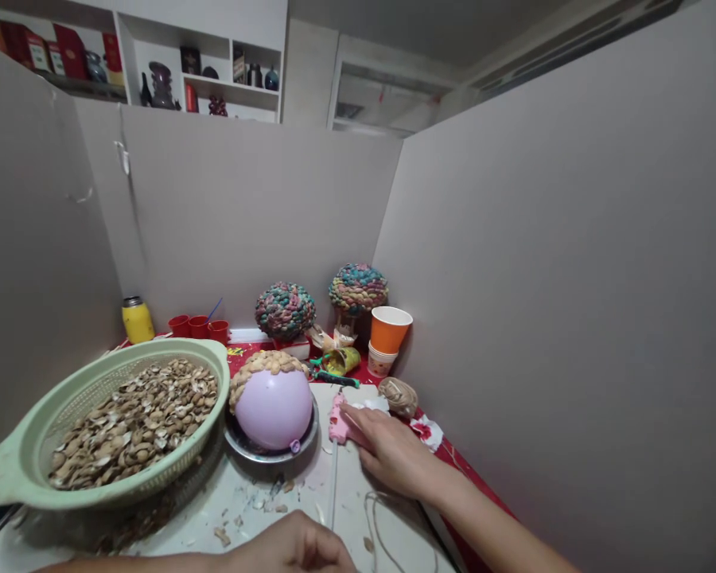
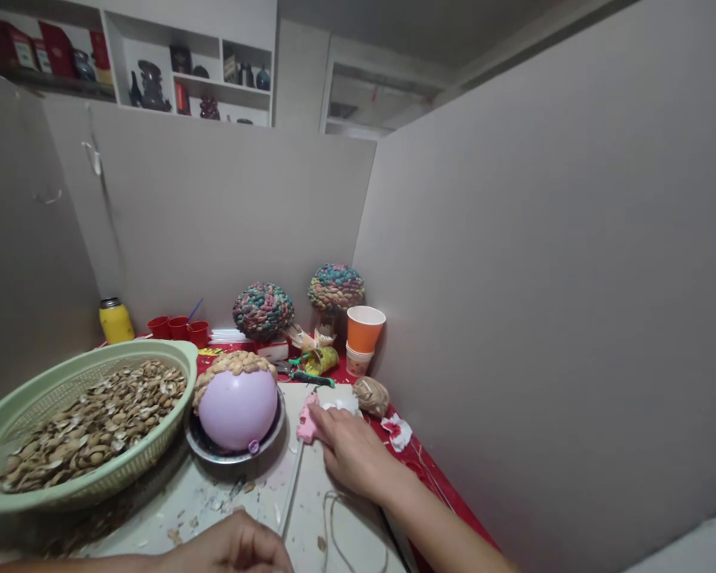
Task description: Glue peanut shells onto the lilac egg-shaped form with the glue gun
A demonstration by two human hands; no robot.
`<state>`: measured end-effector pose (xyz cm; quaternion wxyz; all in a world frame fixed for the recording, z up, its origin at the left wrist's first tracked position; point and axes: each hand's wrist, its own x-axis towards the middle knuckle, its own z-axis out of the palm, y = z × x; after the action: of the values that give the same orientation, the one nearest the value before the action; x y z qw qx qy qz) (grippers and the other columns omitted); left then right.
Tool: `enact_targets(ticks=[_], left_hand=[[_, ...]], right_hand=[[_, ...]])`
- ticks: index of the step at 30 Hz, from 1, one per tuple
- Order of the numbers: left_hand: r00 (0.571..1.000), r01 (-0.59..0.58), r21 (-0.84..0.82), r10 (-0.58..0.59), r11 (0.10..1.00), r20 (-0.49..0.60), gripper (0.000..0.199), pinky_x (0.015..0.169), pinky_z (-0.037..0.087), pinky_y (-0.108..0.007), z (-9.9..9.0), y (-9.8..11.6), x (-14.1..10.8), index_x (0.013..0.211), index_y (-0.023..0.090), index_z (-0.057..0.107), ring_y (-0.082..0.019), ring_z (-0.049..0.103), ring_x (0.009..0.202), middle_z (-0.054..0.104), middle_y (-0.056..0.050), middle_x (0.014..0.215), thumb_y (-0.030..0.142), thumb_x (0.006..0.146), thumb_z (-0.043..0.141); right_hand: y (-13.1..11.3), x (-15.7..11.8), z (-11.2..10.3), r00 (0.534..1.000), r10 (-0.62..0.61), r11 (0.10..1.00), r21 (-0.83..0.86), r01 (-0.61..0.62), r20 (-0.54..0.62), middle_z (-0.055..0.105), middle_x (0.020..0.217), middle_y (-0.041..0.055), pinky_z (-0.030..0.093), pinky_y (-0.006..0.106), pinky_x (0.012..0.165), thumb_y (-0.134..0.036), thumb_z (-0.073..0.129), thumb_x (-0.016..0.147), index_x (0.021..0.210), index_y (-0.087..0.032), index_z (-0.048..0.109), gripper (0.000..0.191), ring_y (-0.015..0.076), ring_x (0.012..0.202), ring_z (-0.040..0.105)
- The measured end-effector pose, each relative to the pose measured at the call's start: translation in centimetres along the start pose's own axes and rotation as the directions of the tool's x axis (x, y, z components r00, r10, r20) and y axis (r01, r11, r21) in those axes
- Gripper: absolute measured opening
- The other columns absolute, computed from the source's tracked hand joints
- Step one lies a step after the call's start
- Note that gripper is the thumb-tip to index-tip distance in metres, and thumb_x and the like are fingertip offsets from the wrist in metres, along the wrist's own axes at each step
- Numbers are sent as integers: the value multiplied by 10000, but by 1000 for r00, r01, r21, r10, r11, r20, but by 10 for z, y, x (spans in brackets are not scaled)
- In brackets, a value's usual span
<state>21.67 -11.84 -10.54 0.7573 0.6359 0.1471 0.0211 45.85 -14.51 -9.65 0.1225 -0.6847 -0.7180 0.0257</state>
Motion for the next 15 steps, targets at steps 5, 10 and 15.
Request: enact_targets(ticks=[5,10,15], left_hand=[[980,-83,-16,79,996,-183,649,497,339,-225,-3,-7,6,625,123,646,-96,460,460,578,-23,547,771,598,652],[943,-134,-63,108,989,-316,610,531,399,-253,-4,-1,5,654,121,620,-117,519,466,612,-47,574,731,676,626],[933,-147,-69,115,987,-342,539,545,400,-238,-8,3,3,646,121,619,-111,528,501,629,-42,581,654,694,680]], right_hand=[[-8,7,0,999,9,994,-110,-3,53,611,1198,165,413,365,881,-63,485,737,1435,-161,403,709,295,1100,553],[-9,11,1,997,40,992,-124,-31,68,626,1149,152,407,343,827,-86,476,774,1468,-184,338,715,289,1020,591],[-1,4,6,997,80,996,-34,-79,23,597,1189,130,405,353,798,-118,499,782,1499,-275,274,768,294,965,608]])
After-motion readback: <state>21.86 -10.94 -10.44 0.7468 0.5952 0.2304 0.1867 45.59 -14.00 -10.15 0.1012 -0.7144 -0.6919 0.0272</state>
